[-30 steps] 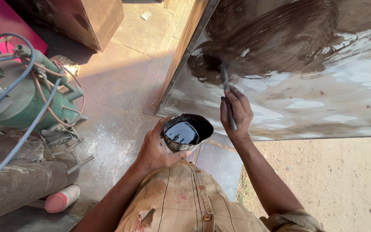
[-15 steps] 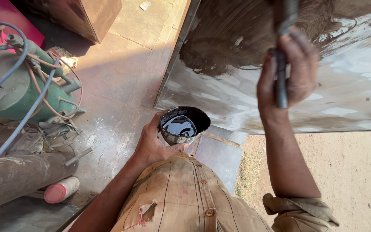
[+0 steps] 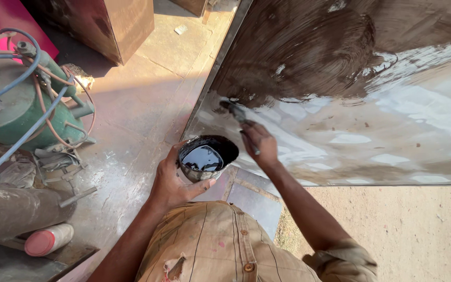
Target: The person sits on the ground holding a can of dark brown paint and dips a wide brush into it, then brushes the paint onto wooden furniture panels, covering the white base coat on the faces, edges and sides of the panels.
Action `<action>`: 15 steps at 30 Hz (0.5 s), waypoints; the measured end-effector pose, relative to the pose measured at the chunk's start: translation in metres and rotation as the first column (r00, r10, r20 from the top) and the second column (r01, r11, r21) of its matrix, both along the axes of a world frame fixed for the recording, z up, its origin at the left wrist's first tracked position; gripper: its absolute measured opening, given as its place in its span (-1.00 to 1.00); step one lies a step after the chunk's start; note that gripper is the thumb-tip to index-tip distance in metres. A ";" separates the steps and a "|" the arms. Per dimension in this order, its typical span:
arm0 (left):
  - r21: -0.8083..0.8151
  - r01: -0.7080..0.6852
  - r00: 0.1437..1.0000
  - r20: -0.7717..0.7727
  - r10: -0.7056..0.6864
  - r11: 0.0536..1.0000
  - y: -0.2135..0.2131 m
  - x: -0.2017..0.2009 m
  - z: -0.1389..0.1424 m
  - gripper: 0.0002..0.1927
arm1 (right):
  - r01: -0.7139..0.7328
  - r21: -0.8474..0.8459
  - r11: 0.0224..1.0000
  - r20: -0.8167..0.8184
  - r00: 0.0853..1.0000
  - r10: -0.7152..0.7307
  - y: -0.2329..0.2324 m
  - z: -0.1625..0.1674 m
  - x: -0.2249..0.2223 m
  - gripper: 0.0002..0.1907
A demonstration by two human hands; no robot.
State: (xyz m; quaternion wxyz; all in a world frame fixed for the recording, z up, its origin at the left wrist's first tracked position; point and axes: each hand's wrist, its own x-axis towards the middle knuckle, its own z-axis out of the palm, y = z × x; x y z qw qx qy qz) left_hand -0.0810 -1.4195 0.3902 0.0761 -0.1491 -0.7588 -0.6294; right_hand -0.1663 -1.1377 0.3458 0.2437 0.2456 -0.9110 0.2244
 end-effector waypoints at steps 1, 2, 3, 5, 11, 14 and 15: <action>0.011 -0.001 1.000 0.011 0.001 1.000 0.000 0.002 -0.001 -0.11 | -0.014 -0.060 0.998 -0.108 0.994 0.007 0.016 0.019 0.000 -0.78; 0.023 -0.006 0.999 0.032 0.005 1.000 0.001 0.009 -0.003 -0.11 | 0.018 -0.062 0.998 -0.123 0.992 -0.025 0.035 0.041 0.000 -0.83; 0.025 -0.012 0.999 0.039 0.011 1.000 0.003 0.013 -0.005 -0.10 | -0.016 -0.080 0.997 -0.231 0.973 -0.003 0.053 0.063 0.001 -0.82; 0.024 -0.017 0.999 0.042 0.016 1.000 0.008 0.017 -0.009 -0.08 | 0.054 -0.151 0.987 -0.342 0.934 -0.103 0.079 0.095 0.006 -0.80; 0.044 0.004 0.995 0.097 -0.008 0.999 0.032 0.025 -0.012 -0.11 | 0.024 -0.112 0.993 -0.397 0.915 -0.067 0.073 0.092 0.025 -0.83; 0.020 0.032 0.999 0.043 -0.033 0.999 0.043 0.027 -0.006 -0.11 | 0.051 -0.081 0.995 -0.146 0.987 -0.062 0.060 0.074 0.034 -0.75; 0.019 0.032 0.999 0.016 -0.032 0.999 0.046 0.026 -0.004 -0.09 | 0.068 -0.149 0.986 -0.177 0.980 -0.095 0.059 0.072 0.036 -0.75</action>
